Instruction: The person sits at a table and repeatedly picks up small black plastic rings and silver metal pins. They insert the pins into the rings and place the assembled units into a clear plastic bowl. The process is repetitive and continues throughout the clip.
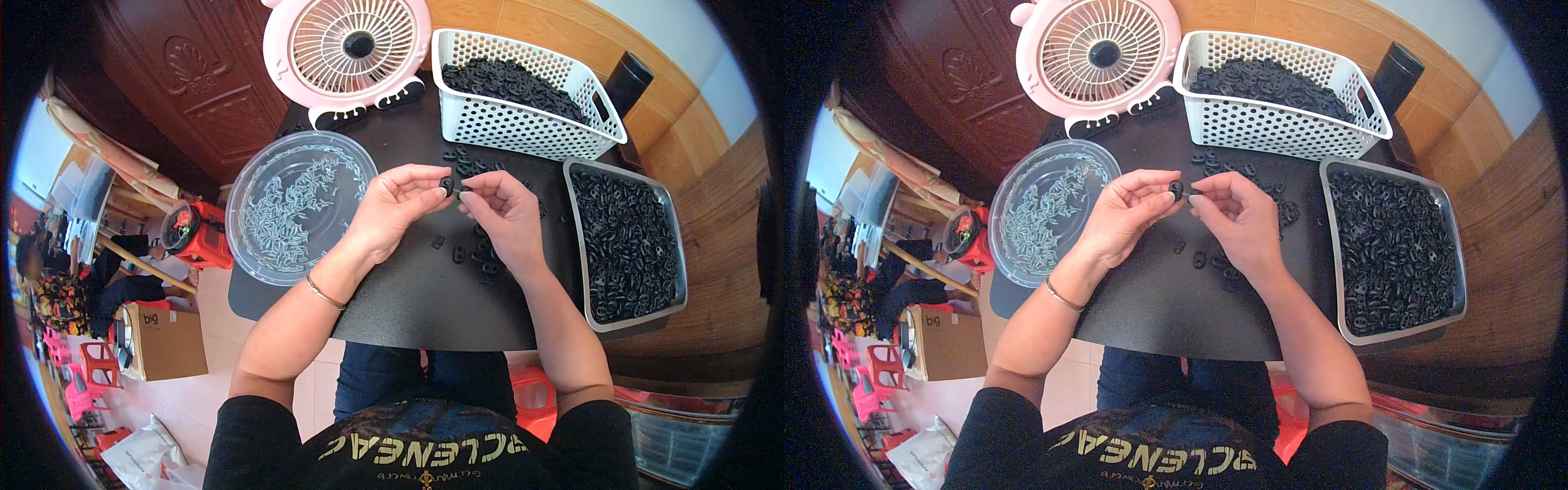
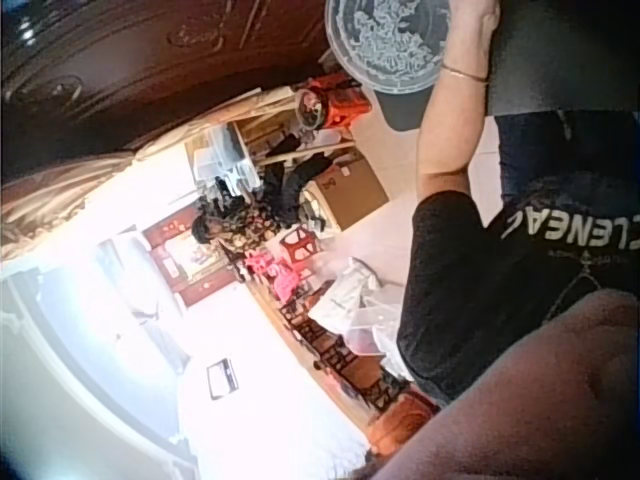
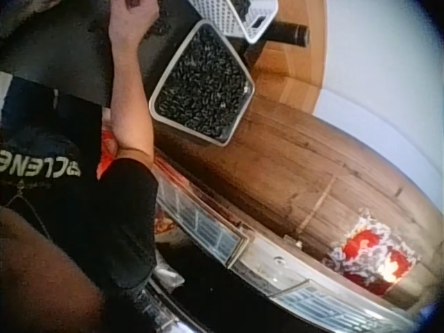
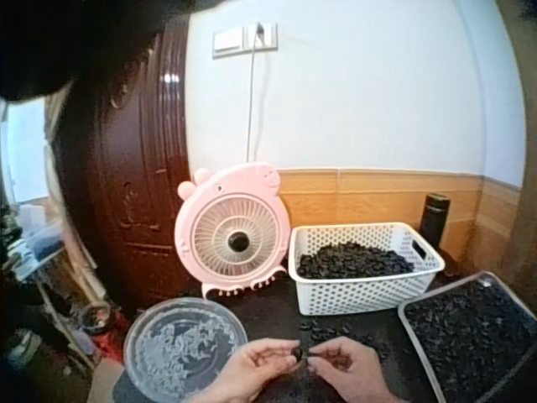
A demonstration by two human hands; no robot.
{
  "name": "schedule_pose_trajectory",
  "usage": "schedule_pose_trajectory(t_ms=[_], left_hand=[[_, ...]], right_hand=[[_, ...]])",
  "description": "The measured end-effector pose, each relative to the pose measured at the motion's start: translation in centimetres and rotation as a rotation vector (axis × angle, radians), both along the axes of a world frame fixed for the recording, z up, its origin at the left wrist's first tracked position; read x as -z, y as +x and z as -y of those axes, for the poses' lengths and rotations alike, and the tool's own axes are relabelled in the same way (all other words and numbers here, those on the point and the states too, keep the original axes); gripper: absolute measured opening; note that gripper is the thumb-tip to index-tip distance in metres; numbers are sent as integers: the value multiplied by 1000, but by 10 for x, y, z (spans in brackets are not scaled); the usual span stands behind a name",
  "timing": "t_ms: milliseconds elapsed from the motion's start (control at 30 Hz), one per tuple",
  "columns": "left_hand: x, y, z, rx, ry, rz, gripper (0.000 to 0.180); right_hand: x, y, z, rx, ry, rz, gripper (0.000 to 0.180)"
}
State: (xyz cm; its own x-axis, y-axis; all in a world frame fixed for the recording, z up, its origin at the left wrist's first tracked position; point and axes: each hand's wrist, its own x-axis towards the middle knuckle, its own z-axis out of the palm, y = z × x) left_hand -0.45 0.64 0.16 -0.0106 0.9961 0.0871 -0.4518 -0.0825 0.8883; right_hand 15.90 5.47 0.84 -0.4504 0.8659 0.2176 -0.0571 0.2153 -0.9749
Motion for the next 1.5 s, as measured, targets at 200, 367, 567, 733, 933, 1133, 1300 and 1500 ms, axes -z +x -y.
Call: schedule_pose_trajectory(t_ms=[200,367,567,733,933,1133,1300,1500], left_hand=[[-1,1,0,-30,33,-112,23],[-3,1,2,-39,35,-203,24],[1,3,2,-41,19,-181,25],[-6,5,4,-56,19,-197,23],[-3,5,4,-62,46,-155,21],[-4,5,3,-57,41,-160,21],[-1,4,4,-48,24,-149,21],[1,3,3,-26,-28,-121,20]], right_hand=[[-1,1,-1,-11,2,18,13],[-1,2,-2,-44,-62,-20,13],[-3,2,-3,-50,-60,-1,13],[-3,2,0,-40,-75,13,13],[3,-2,1,-48,-95,-94,12],[3,-1,2,-51,-128,-117,11],[4,-3,3,-62,-133,-150,10],[7,-2,1,-90,-133,-108,10]])
